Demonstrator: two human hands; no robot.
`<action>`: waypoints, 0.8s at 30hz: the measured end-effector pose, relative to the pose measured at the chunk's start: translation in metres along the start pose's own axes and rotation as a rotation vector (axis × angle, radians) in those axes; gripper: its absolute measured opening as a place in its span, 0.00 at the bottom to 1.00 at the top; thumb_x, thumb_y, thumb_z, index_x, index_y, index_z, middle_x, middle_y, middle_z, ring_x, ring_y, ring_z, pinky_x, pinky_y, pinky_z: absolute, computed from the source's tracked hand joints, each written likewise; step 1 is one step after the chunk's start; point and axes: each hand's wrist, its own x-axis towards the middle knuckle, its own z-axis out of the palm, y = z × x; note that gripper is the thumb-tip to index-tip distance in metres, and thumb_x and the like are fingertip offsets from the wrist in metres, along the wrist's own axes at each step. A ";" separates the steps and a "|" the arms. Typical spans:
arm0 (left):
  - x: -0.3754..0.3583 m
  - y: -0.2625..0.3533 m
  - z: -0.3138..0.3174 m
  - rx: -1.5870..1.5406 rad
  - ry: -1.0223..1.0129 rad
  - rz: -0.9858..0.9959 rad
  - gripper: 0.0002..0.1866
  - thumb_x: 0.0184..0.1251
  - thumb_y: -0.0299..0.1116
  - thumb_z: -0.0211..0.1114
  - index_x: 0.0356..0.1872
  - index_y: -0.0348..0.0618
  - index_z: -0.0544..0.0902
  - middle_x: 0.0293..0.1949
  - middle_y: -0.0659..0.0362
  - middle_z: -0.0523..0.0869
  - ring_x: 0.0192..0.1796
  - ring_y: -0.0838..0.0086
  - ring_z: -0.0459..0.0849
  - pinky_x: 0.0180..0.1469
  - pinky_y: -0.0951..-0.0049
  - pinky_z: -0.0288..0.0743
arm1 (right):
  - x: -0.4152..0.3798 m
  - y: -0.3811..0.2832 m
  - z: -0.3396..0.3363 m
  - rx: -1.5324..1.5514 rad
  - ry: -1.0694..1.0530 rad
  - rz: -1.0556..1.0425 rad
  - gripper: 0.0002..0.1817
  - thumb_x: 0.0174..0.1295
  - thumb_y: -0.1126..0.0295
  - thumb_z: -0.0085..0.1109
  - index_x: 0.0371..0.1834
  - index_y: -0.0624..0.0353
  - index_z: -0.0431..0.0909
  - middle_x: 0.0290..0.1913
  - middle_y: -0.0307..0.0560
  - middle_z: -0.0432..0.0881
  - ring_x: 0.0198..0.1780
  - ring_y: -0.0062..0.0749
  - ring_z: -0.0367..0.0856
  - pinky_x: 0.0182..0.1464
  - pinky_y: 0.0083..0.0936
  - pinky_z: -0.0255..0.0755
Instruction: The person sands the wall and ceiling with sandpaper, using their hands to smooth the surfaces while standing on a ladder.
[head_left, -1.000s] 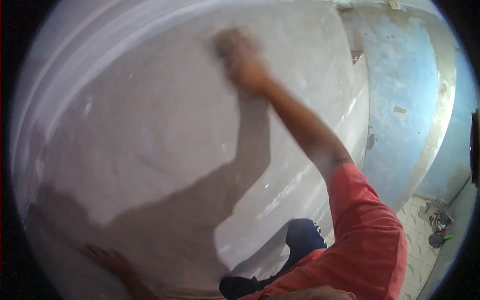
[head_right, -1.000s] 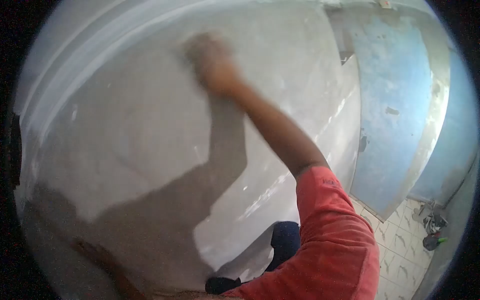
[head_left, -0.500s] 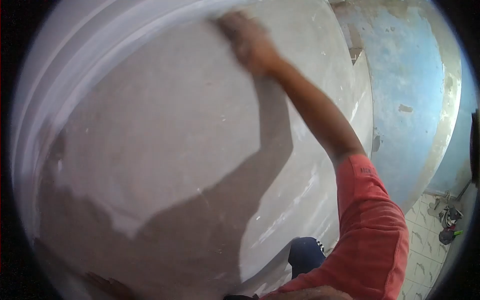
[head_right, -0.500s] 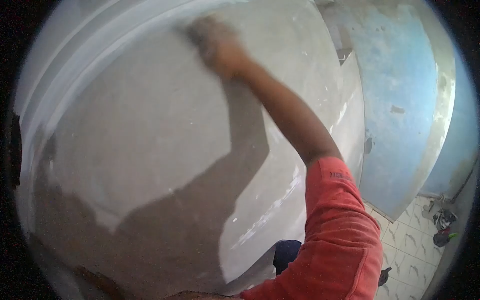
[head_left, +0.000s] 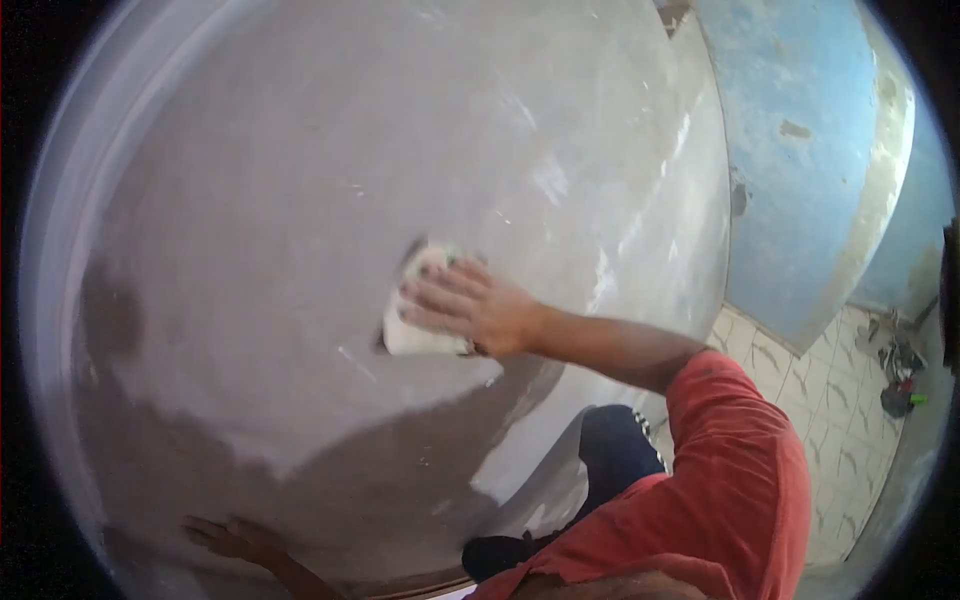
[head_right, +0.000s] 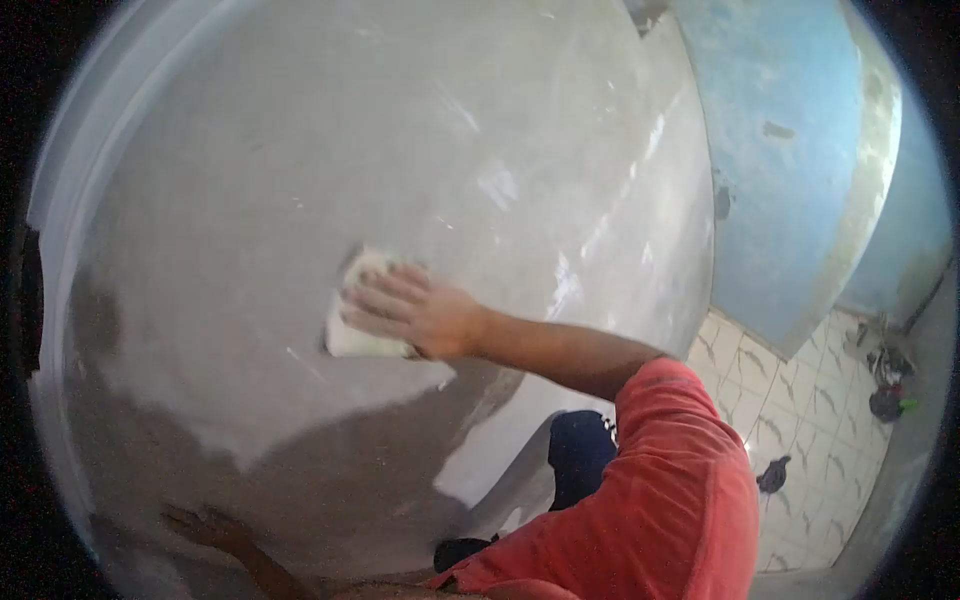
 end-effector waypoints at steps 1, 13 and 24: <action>0.009 -0.002 0.004 -0.009 -0.004 0.029 0.31 0.82 0.50 0.35 0.79 0.47 0.53 0.80 0.47 0.50 0.81 0.56 0.49 0.78 0.50 0.45 | -0.026 -0.001 0.018 -0.034 -0.065 -0.062 0.39 0.57 0.63 0.58 0.75 0.57 0.61 0.77 0.56 0.60 0.79 0.50 0.53 0.79 0.51 0.41; 0.027 0.009 0.003 0.008 -0.031 0.002 0.40 0.79 0.61 0.31 0.78 0.38 0.54 0.76 0.37 0.54 0.77 0.42 0.53 0.74 0.44 0.50 | -0.055 0.056 0.045 -0.197 0.349 0.545 0.33 0.67 0.66 0.51 0.76 0.58 0.59 0.78 0.61 0.54 0.79 0.54 0.52 0.79 0.49 0.40; 0.023 0.012 0.002 0.012 -0.055 -0.058 0.41 0.78 0.62 0.31 0.78 0.38 0.52 0.78 0.40 0.51 0.78 0.42 0.51 0.75 0.44 0.46 | 0.000 0.100 -0.002 -0.544 0.409 0.394 0.29 0.68 0.66 0.52 0.72 0.57 0.65 0.71 0.61 0.67 0.76 0.53 0.59 0.76 0.49 0.51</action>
